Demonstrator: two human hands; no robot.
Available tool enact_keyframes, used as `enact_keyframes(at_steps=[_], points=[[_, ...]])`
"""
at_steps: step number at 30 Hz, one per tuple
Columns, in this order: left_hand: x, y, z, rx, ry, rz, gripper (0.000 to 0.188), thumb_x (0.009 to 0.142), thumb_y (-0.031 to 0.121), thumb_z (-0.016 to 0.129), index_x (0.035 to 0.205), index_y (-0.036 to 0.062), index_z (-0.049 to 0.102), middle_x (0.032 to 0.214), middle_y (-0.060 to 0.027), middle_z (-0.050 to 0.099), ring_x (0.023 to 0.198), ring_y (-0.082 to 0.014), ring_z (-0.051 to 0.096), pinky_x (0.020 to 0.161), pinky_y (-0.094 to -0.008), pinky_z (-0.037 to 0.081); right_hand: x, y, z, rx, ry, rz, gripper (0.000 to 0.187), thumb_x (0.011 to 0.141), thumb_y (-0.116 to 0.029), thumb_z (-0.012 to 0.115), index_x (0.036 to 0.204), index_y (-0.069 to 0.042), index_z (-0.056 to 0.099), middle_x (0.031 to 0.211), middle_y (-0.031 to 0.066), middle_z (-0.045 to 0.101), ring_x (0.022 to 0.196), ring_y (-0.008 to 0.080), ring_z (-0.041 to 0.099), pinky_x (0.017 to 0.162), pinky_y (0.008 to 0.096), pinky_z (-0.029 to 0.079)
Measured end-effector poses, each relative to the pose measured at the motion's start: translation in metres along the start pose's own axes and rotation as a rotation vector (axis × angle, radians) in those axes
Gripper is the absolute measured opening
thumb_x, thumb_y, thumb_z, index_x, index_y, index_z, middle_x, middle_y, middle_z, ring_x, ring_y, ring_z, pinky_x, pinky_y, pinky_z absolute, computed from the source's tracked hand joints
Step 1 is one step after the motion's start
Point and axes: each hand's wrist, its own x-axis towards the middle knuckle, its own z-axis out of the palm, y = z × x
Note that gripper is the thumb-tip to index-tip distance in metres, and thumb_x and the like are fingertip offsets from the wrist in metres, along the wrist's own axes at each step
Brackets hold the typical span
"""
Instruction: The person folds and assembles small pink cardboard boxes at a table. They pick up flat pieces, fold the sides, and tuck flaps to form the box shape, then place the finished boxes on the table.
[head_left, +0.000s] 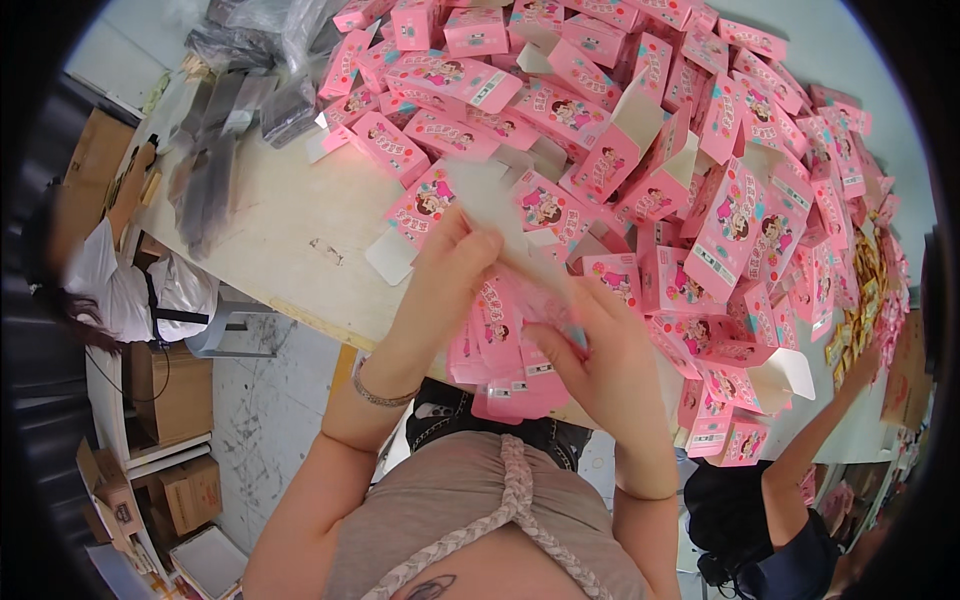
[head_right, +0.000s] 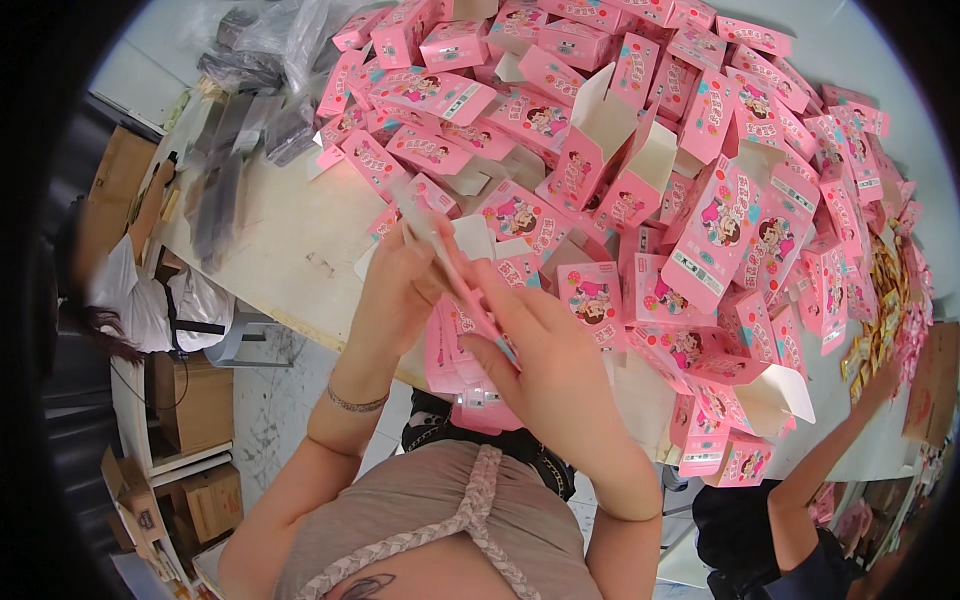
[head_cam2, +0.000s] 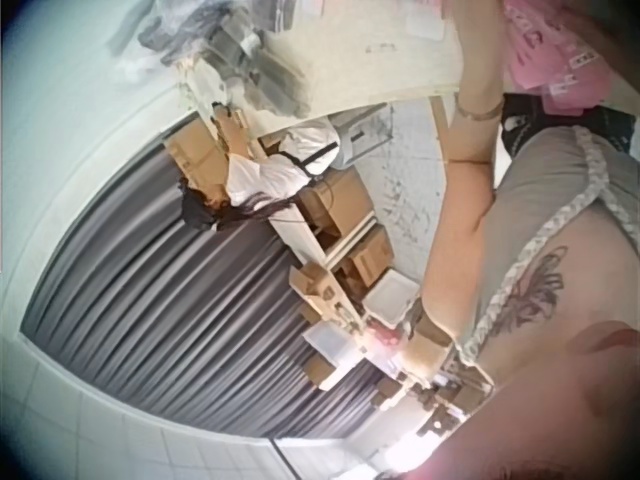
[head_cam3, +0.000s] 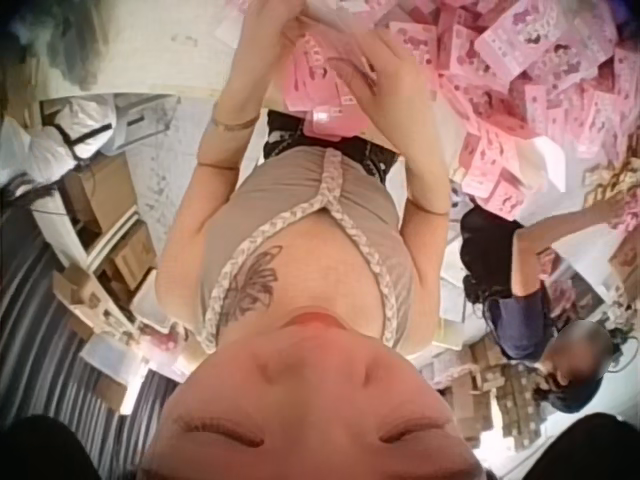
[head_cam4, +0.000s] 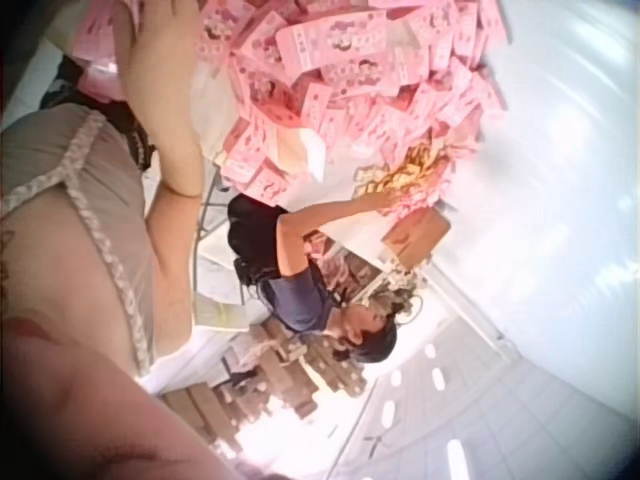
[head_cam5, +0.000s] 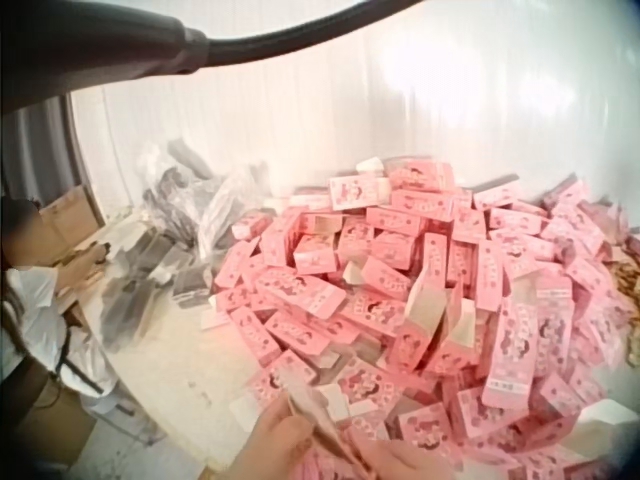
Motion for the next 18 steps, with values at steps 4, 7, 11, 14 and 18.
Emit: enact_keyframes(at_steps=[4, 7, 11, 14, 18], points=[[-0.006, 0.008, 0.015, -0.051, -0.051, 0.006, 0.058, 0.082, 0.020, 0.055, 0.133, 0.0000, 0.035, 0.126, -0.0172, 0.050, 0.115, -0.0247, 0.050, 0.100, -0.0413, 0.041, 0.010, 0.007, 0.012, 0.182, 0.116, 0.080, 0.093, 0.068, -0.012, 0.080, 0.144, -0.005, 0.027, 0.124, 0.0144, 0.052, 0.105, 0.0220, 0.057, 0.086, 0.0311, 0.047], [-0.015, 0.016, 0.021, -0.083, -0.078, 0.122, 0.069, 0.080, 0.014, 0.062, 0.138, 0.0001, 0.029, 0.133, -0.0159, 0.045, 0.118, -0.0223, 0.047, 0.100, -0.0389, 0.040, 0.013, 0.020, 0.023, 0.219, 0.266, -0.005, 0.103, 0.068, -0.012, 0.081, 0.145, -0.001, 0.015, 0.133, 0.0174, 0.043, 0.115, 0.0231, 0.051, 0.093, 0.0335, 0.044], [-0.025, 0.007, 0.030, 0.387, -0.090, 0.356, 0.067, 0.082, 0.014, 0.065, 0.138, -0.0004, 0.030, 0.137, -0.0134, 0.039, 0.122, -0.0221, 0.043, 0.100, -0.0344, 0.036, 0.011, 0.033, 0.037, 0.537, 0.282, 0.029, 0.086, 0.068, -0.016, 0.082, 0.137, -0.001, 0.032, 0.127, 0.0206, 0.048, 0.117, 0.0304, 0.048, 0.095, 0.0380, 0.041], [-0.027, 0.007, 0.011, 0.520, -0.194, 0.278, 0.062, 0.084, 0.020, 0.067, 0.133, 0.0005, 0.036, 0.132, -0.0119, 0.041, 0.121, -0.0210, 0.042, 0.101, -0.0332, 0.034, 0.006, 0.044, 0.038, 0.662, 0.197, 0.017, 0.063, 0.072, -0.014, 0.079, 0.123, -0.001, 0.044, 0.121, 0.0173, 0.050, 0.115, 0.0262, 0.049, 0.094, 0.0374, 0.041], [-0.033, 0.017, 0.005, 0.531, -0.282, 0.062, 0.056, 0.085, 0.017, 0.067, 0.130, 0.0021, 0.038, 0.132, -0.0123, 0.042, 0.120, -0.0200, 0.042, 0.101, -0.0330, 0.033, 0.020, 0.039, 0.040, 0.692, 0.462, -0.242, 0.046, 0.078, -0.011, 0.073, 0.116, -0.002, 0.049, 0.111, 0.0118, 0.055, 0.105, 0.0206, 0.054, 0.091, 0.0353, 0.043]])
